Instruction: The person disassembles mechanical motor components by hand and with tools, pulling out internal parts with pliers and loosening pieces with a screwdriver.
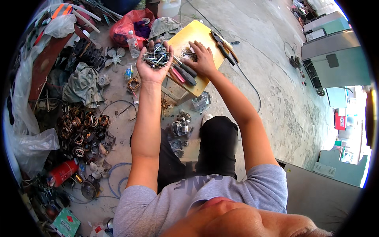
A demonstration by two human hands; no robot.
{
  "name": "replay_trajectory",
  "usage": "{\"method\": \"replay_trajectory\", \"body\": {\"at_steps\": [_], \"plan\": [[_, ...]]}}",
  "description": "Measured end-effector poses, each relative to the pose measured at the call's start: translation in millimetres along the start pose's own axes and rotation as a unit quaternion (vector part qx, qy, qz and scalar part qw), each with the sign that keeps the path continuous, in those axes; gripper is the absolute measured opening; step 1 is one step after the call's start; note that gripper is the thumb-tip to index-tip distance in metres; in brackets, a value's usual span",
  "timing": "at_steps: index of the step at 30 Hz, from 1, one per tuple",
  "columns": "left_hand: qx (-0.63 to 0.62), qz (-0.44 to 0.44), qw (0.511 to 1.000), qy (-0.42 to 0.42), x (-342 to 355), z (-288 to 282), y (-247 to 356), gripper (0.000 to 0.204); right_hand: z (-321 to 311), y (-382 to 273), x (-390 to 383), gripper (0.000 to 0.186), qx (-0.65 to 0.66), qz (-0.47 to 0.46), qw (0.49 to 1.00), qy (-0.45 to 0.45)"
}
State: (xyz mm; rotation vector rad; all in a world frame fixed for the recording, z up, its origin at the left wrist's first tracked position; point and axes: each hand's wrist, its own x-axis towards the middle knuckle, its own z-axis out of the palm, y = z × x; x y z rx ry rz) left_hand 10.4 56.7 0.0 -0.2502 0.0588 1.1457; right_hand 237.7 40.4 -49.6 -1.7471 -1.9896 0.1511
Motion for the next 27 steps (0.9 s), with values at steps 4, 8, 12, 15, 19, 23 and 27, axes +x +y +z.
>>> {"method": "replay_trajectory", "body": {"at_steps": [4,8,12,15,19,23,27], "plan": [[0.000,0.000,1.000,0.006,-1,1,-1,0.029,5,-8,10,0.058,-0.012,-0.034,0.999,0.034],[0.006,0.002,1.000,-0.002,0,0,-1,0.029,2,-10,13,0.029,0.130,-0.033,0.989,0.057],[0.004,-0.003,1.000,-0.003,0,0,0,0.028,0,-3,7,0.023,0.135,-0.043,0.988,0.062],[0.000,0.002,1.000,0.004,-2,2,-1,0.027,-7,7,0,0.030,0.117,-0.065,0.985,0.107],[0.000,0.007,1.000,0.006,-2,2,0,0.027,-10,10,-9,0.052,0.038,-0.050,0.992,0.114],[-0.005,0.003,1.000,0.005,0,0,-1,0.027,-1,7,-6,0.049,0.040,-0.054,0.995,0.067],[0.007,0.005,1.000,0.006,0,-1,-3,0.028,1,8,6,0.032,0.098,-0.075,0.992,0.040]]}}
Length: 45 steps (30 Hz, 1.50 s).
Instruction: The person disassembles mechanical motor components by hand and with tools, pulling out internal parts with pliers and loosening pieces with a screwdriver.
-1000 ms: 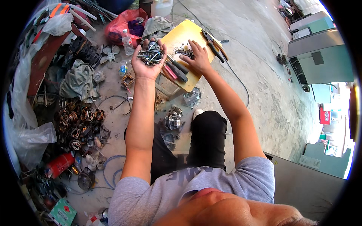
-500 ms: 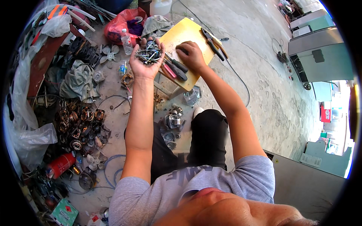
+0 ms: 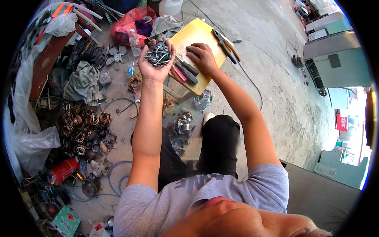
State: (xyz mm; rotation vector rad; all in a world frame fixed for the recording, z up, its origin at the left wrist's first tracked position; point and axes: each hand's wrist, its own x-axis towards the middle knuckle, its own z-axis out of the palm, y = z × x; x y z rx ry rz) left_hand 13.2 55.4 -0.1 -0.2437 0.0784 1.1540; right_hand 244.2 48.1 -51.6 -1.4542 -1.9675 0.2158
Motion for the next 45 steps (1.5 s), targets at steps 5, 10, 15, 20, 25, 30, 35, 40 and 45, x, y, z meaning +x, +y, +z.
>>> {"method": "replay_trajectory", "body": {"at_steps": [5,10,15,20,25,30,35,40,45], "plan": [[0.000,-0.004,1.000,-0.006,2,0,0,0.028,-5,8,-3,0.030,0.006,-0.001,1.000,-0.012],[-0.024,-0.005,1.000,-0.019,-1,-2,6,0.027,-37,-15,-8,0.060,-0.213,-0.020,0.977,-0.017],[-0.010,-0.004,1.000,-0.017,0,-4,4,0.028,-38,-13,-2,0.058,-0.227,-0.036,0.970,-0.081],[-0.009,-0.013,1.000,-0.010,1,-4,3,0.029,-31,-7,3,0.036,-0.175,-0.046,0.979,-0.092],[-0.011,-0.021,0.999,-0.021,2,-7,5,0.030,-25,-6,8,0.028,-0.176,-0.033,0.978,-0.109],[-0.013,-0.032,0.999,-0.037,2,-8,8,0.031,-20,-2,5,0.023,-0.186,-0.053,0.976,-0.100],[-0.014,-0.028,0.999,-0.039,2,-8,10,0.033,-20,-6,3,0.021,-0.203,-0.079,0.972,-0.090],[-0.017,-0.025,0.999,-0.036,1,-7,9,0.033,-17,-3,0,0.019,-0.223,-0.117,0.964,-0.081],[-0.018,-0.020,0.999,-0.043,-2,-6,15,0.032,-18,-11,1,0.021,-0.232,-0.170,0.956,-0.055]]}}
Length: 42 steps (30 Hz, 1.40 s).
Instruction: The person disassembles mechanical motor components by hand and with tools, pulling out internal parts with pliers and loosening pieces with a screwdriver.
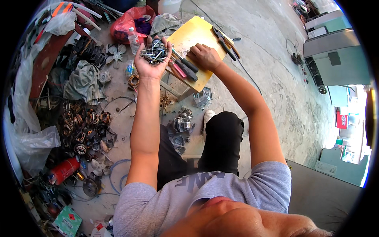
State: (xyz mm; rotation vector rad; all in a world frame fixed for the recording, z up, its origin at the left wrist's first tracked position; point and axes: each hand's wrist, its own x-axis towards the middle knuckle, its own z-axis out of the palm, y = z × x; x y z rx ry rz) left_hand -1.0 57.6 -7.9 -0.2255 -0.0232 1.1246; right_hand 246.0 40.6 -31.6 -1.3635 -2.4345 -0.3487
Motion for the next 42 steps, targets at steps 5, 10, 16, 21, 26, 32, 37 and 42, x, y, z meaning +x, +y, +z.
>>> {"method": "replay_trajectory", "body": {"at_steps": [5,10,16,21,26,32,37,42], "plan": [[-0.005,0.001,1.000,-0.011,-3,2,2,0.034,16,10,-4,0.025,0.034,0.055,0.998,0.004],[-0.011,-0.001,1.000,-0.024,-6,2,10,0.039,23,13,3,0.027,0.208,0.222,0.951,0.062],[-0.001,0.029,0.999,0.034,-8,13,7,0.030,29,47,3,0.032,0.737,0.476,0.455,0.153],[0.002,0.039,0.998,0.041,-7,14,9,0.030,21,60,-7,0.020,0.933,0.312,-0.006,0.177],[0.005,0.025,0.999,0.025,-2,10,10,0.030,19,53,-4,0.027,0.914,0.340,-0.031,0.221],[0.027,-0.009,1.000,-0.002,-3,5,35,0.034,-3,68,-20,0.030,0.938,0.262,-0.016,0.226],[-0.007,-0.032,0.999,-0.022,-26,8,66,0.043,-65,116,-84,0.019,0.927,0.283,0.006,0.245],[0.052,0.013,0.998,0.022,-24,-11,121,0.045,-168,114,-196,0.014,0.895,0.272,0.015,0.352]]}}
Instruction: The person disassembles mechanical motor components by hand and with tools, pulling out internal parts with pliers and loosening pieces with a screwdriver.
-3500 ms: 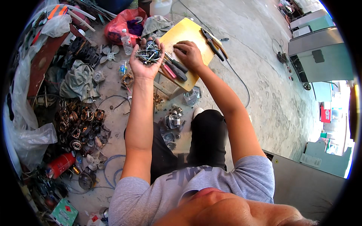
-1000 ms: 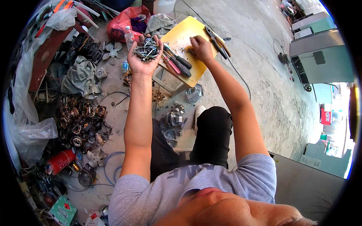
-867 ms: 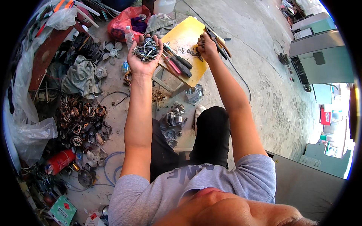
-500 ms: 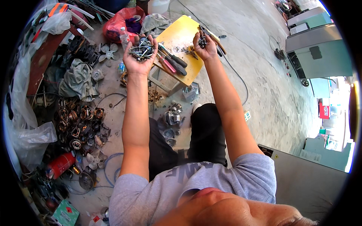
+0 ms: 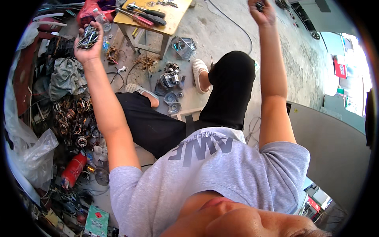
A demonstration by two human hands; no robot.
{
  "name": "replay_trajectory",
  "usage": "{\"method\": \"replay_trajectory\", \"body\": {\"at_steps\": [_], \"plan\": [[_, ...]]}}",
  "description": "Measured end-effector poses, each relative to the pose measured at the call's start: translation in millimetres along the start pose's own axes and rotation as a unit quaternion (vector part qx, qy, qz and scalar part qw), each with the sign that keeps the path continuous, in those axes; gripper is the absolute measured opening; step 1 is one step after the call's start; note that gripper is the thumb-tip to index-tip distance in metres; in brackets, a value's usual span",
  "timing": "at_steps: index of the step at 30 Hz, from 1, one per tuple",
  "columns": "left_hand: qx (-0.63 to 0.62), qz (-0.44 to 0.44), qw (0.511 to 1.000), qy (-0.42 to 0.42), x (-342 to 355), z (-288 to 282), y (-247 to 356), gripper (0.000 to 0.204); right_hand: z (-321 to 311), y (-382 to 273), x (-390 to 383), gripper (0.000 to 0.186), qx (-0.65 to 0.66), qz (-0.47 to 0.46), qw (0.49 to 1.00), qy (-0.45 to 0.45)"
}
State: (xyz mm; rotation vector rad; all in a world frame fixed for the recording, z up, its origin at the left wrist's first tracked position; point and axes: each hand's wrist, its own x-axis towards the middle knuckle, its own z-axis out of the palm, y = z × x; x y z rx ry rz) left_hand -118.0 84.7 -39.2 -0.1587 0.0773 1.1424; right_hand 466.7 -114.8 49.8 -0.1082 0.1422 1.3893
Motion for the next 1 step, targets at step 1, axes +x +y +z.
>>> {"method": "replay_trajectory", "body": {"at_steps": [1], "plan": [[-0.001,0.025,0.999,-0.020,-7.9,-7.5,-1.8,0.044,-5.7,-10.3,-12.8,0.014,0.001,-0.008,1.000,0.002]]}}
